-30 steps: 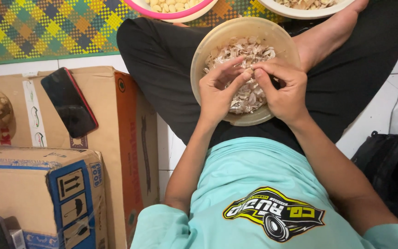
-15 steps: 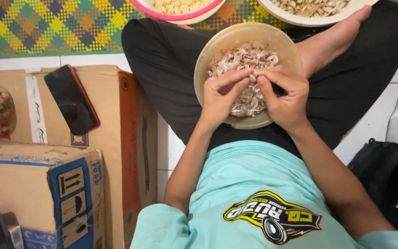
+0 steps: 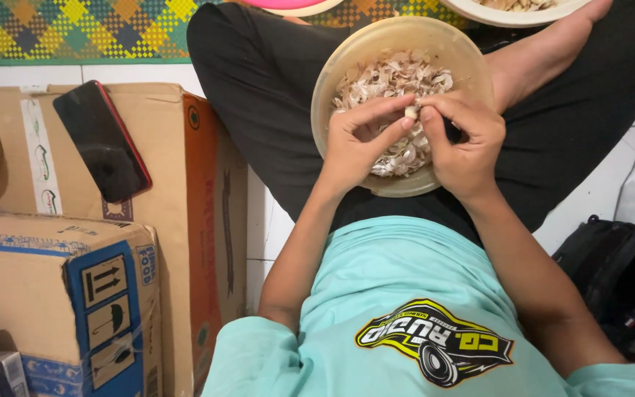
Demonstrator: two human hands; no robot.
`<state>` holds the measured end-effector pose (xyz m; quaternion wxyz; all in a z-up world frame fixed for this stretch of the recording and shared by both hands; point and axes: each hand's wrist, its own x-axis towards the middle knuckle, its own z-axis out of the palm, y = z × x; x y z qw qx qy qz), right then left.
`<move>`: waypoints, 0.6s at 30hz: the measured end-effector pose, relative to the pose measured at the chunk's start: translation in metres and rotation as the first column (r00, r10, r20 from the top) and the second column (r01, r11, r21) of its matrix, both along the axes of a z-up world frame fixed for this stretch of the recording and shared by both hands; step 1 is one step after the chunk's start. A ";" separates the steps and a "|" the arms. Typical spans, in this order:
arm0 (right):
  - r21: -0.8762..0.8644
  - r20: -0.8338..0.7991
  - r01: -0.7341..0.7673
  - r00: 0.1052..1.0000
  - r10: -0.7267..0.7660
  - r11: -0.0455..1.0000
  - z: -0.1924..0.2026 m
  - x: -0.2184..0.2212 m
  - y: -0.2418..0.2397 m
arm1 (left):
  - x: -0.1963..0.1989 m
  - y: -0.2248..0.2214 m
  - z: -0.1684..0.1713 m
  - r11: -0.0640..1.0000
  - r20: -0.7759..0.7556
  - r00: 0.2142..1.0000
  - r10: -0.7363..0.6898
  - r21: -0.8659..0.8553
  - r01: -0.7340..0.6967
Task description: Peeling garlic cloves by hand and placing them into bowls while sitting on the floor.
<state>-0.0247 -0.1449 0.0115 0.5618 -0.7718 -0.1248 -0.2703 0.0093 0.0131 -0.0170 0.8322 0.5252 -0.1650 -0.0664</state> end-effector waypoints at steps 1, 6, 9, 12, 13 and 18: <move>0.007 0.000 0.007 1.000 -0.007 1.000 0.001 0.000 0.000 | 0.000 0.000 0.002 1.000 -0.003 1.000 -0.007 0.005 0.007; 0.042 -0.001 0.015 1.000 -0.015 0.999 0.002 0.001 0.001 | -0.001 0.001 0.006 0.999 -0.028 0.999 -0.022 0.027 0.023; 0.075 -0.010 0.016 1.000 -0.016 0.997 0.000 0.002 0.001 | -0.001 0.002 0.004 0.999 -0.060 0.998 -0.036 0.034 0.038; 0.109 -0.012 0.020 1.000 -0.019 0.994 -0.008 0.002 -0.002 | -0.001 0.003 0.001 0.998 -0.101 0.994 -0.039 0.037 0.043; 0.123 -0.008 0.004 1.000 -0.003 0.992 -0.008 0.002 -0.002 | -0.001 0.002 0.001 0.999 -0.135 0.991 -0.027 0.030 0.032; 0.134 0.033 -0.043 0.999 0.039 0.990 -0.013 -0.001 0.001 | 0.002 0.004 -0.003 0.999 -0.290 0.957 0.017 -0.024 -0.026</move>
